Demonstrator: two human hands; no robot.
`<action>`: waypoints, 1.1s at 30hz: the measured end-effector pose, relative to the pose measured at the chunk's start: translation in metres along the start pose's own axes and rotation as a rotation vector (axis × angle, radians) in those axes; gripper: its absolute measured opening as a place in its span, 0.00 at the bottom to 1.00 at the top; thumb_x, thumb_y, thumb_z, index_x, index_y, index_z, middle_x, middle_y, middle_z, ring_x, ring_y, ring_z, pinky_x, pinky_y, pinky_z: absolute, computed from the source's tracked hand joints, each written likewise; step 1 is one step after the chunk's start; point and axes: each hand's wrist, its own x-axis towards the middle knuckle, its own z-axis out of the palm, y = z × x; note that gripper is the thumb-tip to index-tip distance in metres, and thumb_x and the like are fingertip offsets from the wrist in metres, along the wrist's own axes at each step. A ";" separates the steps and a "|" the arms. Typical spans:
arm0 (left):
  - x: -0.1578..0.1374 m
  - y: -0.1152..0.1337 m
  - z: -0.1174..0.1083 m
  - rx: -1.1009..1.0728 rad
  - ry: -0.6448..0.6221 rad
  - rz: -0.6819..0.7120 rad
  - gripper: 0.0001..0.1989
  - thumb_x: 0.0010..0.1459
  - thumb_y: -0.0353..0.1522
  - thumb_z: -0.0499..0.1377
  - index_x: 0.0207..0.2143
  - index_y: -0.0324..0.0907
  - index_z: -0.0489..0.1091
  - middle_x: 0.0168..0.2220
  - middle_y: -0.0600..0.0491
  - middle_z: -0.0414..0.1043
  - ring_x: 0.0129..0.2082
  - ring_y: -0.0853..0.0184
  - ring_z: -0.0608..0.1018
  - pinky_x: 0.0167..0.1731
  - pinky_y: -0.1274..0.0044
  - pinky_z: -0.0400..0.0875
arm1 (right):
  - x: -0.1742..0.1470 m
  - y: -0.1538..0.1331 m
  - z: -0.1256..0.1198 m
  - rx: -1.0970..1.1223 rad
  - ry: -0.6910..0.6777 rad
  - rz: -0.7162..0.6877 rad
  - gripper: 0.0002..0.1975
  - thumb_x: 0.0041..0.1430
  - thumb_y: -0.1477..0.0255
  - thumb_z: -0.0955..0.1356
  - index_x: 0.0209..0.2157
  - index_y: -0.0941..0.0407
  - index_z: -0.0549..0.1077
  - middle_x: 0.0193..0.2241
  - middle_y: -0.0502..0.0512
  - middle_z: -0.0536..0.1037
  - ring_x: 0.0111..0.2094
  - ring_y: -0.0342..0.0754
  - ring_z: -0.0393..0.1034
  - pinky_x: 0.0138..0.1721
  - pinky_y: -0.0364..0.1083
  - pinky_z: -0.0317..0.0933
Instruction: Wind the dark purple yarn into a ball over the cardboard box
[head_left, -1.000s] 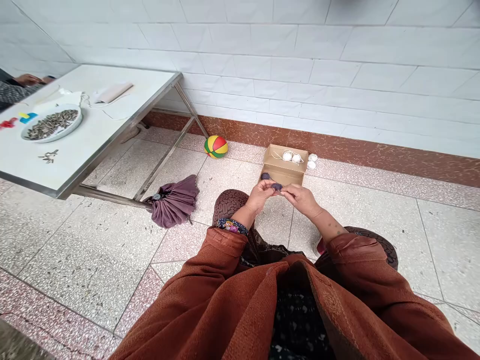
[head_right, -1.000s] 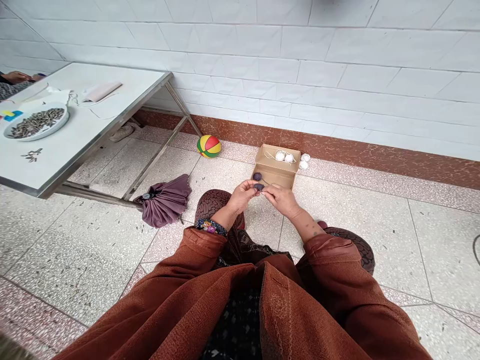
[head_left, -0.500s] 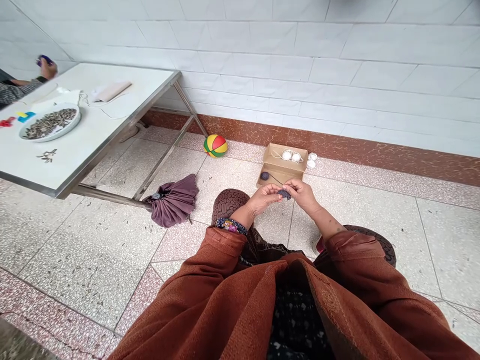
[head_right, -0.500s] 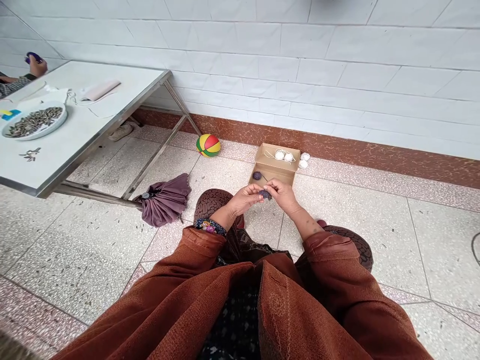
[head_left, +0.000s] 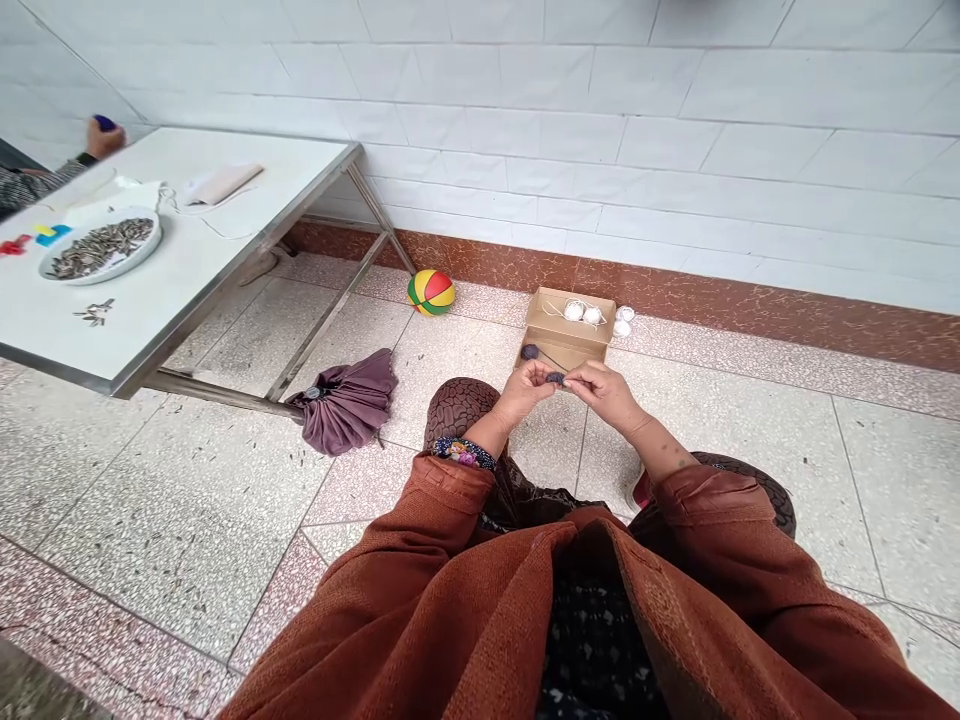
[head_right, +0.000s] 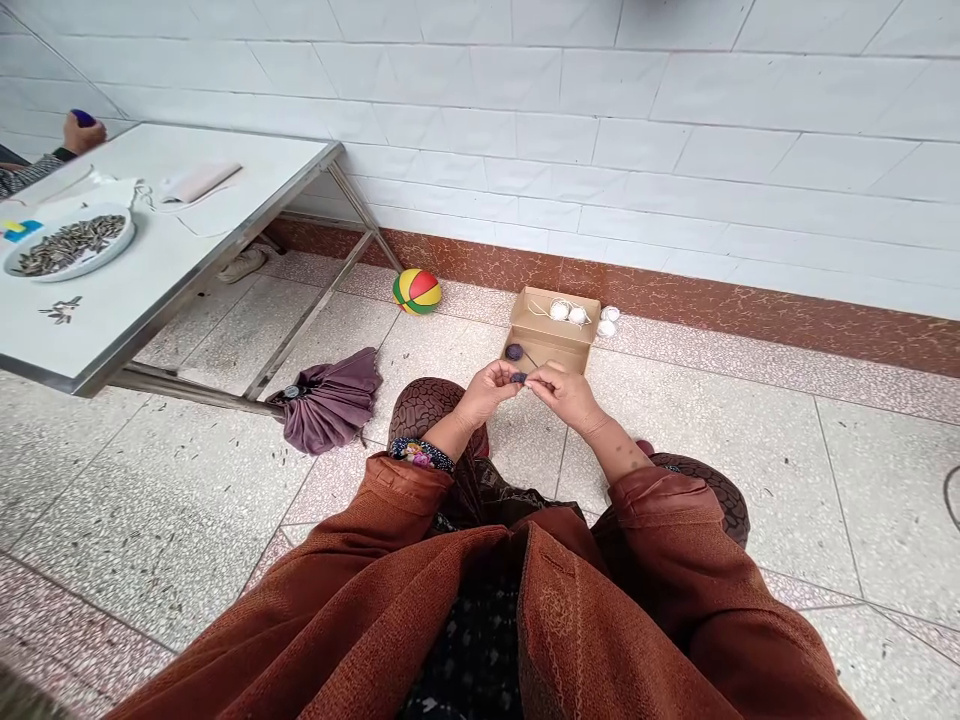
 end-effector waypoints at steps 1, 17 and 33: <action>-0.001 -0.001 0.000 0.012 -0.058 -0.039 0.21 0.39 0.33 0.77 0.34 0.39 0.72 0.29 0.58 0.74 0.28 0.75 0.73 0.34 0.78 0.65 | 0.001 0.002 -0.001 -0.009 0.016 0.006 0.12 0.70 0.62 0.68 0.37 0.52 0.81 0.34 0.56 0.80 0.34 0.51 0.74 0.39 0.48 0.68; -0.003 -0.004 -0.001 0.065 -0.076 -0.100 0.20 0.37 0.31 0.76 0.30 0.39 0.69 0.27 0.58 0.74 0.27 0.74 0.72 0.34 0.78 0.64 | -0.003 0.005 0.005 -0.039 -0.052 -0.030 0.13 0.71 0.62 0.66 0.38 0.52 0.80 0.33 0.56 0.80 0.36 0.51 0.75 0.40 0.48 0.68; -0.007 -0.003 0.005 -0.068 -0.232 -0.133 0.24 0.37 0.36 0.78 0.34 0.38 0.72 0.30 0.56 0.77 0.28 0.73 0.75 0.35 0.76 0.68 | -0.010 0.011 0.000 -0.061 0.003 0.046 0.12 0.72 0.64 0.66 0.37 0.53 0.78 0.34 0.56 0.79 0.36 0.51 0.75 0.40 0.47 0.67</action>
